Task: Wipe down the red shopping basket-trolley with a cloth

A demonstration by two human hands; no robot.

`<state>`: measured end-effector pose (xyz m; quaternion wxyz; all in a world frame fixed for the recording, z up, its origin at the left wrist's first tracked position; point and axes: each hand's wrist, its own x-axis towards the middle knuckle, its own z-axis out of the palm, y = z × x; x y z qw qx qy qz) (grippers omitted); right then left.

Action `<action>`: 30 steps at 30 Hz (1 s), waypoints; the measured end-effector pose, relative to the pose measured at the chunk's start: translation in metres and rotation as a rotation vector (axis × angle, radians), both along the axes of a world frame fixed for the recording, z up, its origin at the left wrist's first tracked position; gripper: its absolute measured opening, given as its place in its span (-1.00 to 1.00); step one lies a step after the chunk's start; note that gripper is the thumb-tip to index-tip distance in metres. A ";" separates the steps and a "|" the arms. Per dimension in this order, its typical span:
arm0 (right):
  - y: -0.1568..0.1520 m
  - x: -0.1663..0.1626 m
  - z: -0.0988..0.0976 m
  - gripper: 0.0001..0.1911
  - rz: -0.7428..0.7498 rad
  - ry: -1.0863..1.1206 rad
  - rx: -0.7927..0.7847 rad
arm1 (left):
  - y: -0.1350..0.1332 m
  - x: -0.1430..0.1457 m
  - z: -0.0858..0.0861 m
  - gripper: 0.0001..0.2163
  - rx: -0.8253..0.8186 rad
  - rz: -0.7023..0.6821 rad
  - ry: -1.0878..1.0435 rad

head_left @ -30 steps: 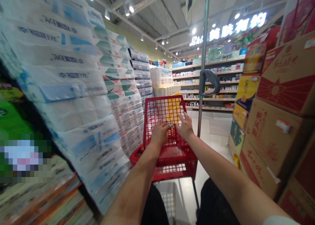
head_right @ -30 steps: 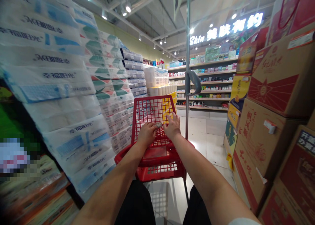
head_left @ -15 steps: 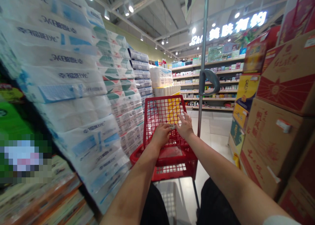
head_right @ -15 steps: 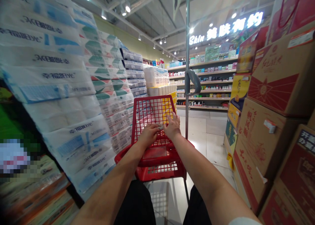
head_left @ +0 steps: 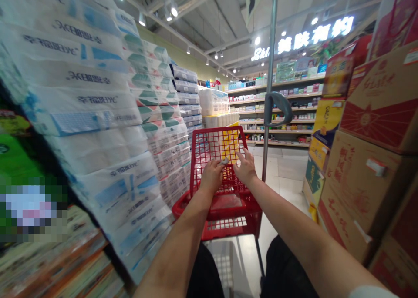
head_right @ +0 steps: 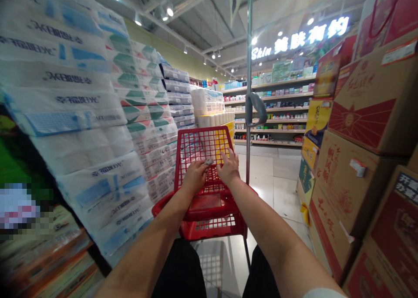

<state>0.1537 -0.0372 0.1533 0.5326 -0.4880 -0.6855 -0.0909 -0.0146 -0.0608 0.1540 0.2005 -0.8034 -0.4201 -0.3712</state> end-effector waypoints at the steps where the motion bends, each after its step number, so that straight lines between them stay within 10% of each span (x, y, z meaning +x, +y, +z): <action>1: 0.000 0.000 0.000 -0.51 -0.002 -0.003 -0.002 | 0.000 0.000 0.000 -0.68 -0.003 -0.003 0.012; 30: 0.002 0.000 0.001 -0.42 0.048 0.175 -0.049 | -0.003 0.002 0.004 -0.66 -0.021 0.050 0.042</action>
